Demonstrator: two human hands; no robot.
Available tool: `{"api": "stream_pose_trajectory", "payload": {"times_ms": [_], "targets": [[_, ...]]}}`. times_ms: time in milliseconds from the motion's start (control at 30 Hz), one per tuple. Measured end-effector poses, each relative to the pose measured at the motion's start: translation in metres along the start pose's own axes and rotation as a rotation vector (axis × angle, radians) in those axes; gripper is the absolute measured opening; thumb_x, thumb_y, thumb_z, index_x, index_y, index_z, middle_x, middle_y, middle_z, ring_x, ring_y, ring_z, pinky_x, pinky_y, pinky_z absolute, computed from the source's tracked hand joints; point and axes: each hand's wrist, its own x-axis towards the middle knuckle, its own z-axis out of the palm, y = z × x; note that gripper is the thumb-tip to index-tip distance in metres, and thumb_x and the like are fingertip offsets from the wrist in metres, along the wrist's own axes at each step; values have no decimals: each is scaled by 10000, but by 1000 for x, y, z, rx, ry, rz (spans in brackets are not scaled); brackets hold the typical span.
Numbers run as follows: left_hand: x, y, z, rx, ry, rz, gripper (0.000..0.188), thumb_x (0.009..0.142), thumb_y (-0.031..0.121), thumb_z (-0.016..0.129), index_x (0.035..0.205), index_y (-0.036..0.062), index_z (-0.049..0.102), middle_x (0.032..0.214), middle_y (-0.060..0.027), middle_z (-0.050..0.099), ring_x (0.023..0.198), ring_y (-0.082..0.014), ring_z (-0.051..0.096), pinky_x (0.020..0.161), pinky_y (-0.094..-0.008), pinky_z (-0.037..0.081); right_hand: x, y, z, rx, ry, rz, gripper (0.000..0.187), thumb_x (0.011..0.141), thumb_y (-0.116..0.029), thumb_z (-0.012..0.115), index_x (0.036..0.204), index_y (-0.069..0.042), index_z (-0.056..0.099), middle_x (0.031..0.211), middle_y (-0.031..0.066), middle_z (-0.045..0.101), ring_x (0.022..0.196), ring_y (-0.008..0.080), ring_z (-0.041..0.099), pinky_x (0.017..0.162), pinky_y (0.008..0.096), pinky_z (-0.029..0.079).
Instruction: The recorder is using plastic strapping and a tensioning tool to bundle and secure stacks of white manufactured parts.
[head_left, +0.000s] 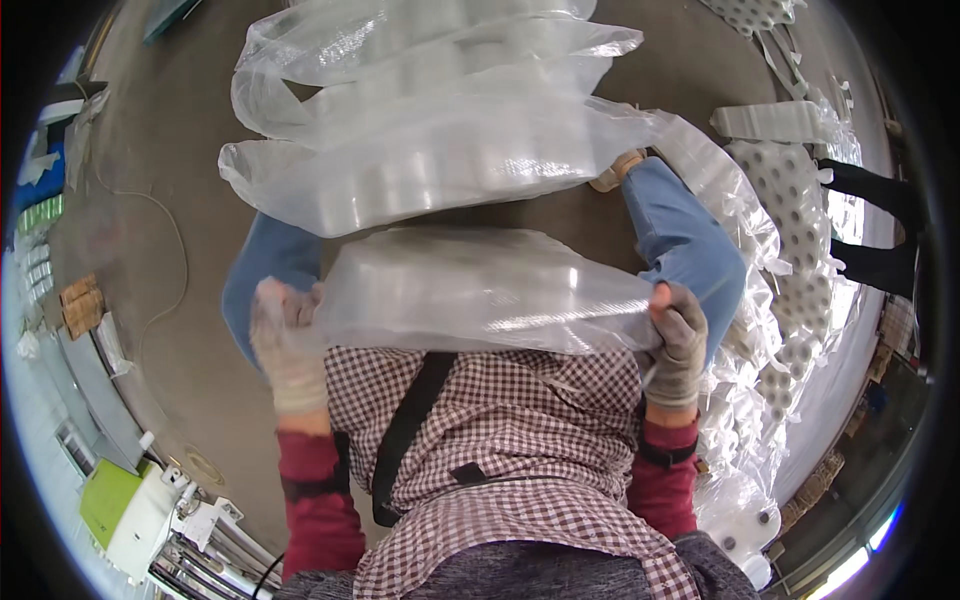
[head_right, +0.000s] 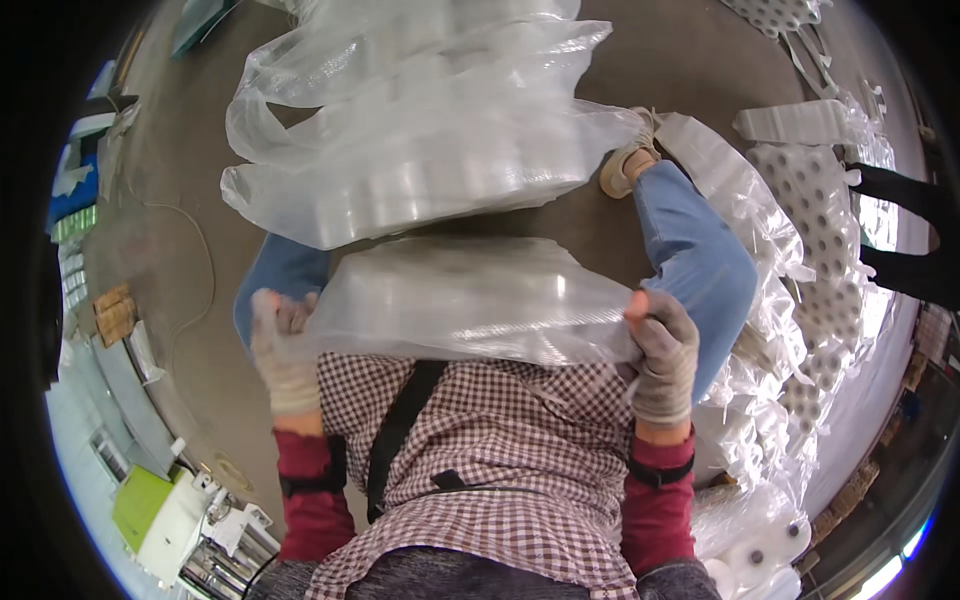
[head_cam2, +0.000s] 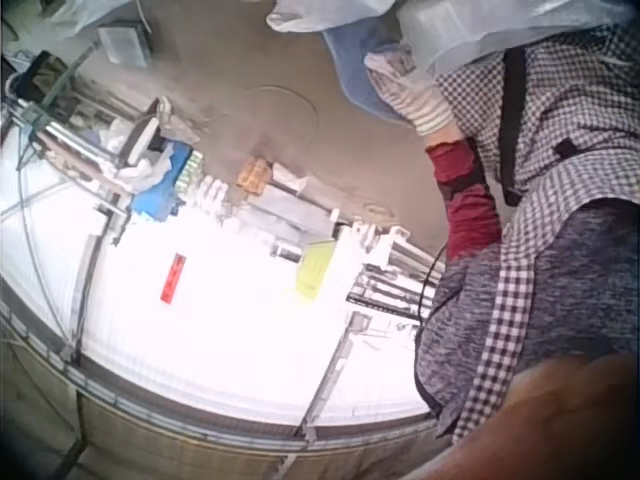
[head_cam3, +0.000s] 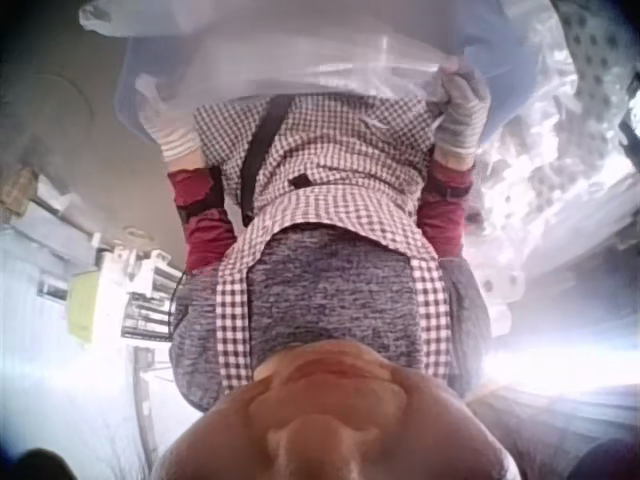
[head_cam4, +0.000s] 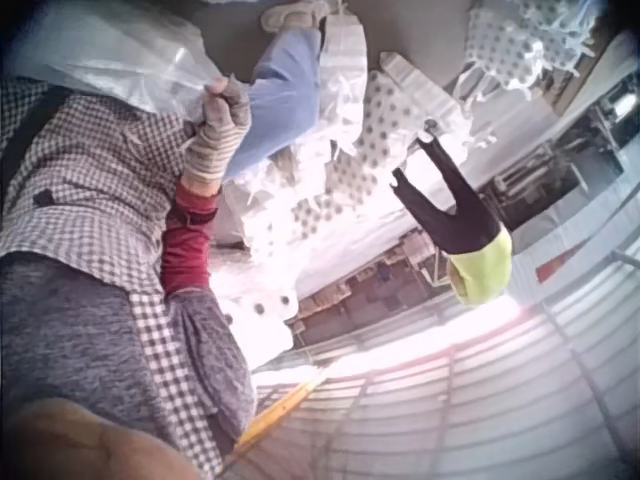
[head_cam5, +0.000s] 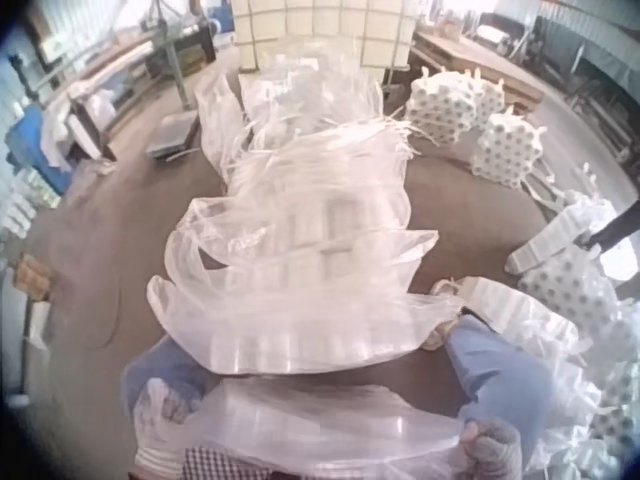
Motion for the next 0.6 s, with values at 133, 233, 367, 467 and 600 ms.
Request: {"api": "stream_pose_trajectory", "payload": {"times_ms": [133, 233, 367, 467, 600], "targets": [[-2, -10, -19, -339, -67, -11, 199, 882, 62, 490, 1075, 33, 452, 939, -62, 482, 942, -177, 522, 911, -339, 442, 1, -14, 19, -50, -20, 61, 66, 758, -105, 595, 806, -66, 621, 583, -50, 486, 421, 23, 374, 353, 169, 248], [-13, -16, -25, -430, -35, -56, 204, 879, 59, 491, 1076, 30, 453, 926, -57, 489, 938, -164, 524, 881, -315, 452, 2, -19, 21, -131, -178, 66, 54, 756, -88, 590, 794, -62, 620, 602, -46, 500, 428, 19, 380, 354, 165, 268], [-21, -6, -9, -567, 49, -114, 210, 874, 56, 493, 1078, 25, 455, 908, -49, 500, 932, -145, 526, 836, -278, 468, 8, -21, 19, 39, -149, -29, 55, 761, -93, 604, 804, -61, 617, 609, -43, 505, 422, 22, 366, 358, 168, 255], [-1, -4, 6, 85, -45, 5, 123, 896, 127, 475, 808, 55, 426, 672, 8, 390, 636, -103, 403, 688, -272, 383, 28, -10, 27, 46, -136, -32, 83, 760, -108, 616, 835, -75, 629, 684, -52, 536, 498, 13, 430, 383, 156, 294], [13, -5, -3, -1003, -129, -181, 139, 904, 151, 456, 804, 55, 443, 681, 4, 405, 646, -114, 414, 712, -284, 395, 27, -22, 23, -92, -74, 3, 147, 770, -109, 608, 910, -74, 638, 677, -72, 511, 492, 6, 390, 401, 149, 285]]}}
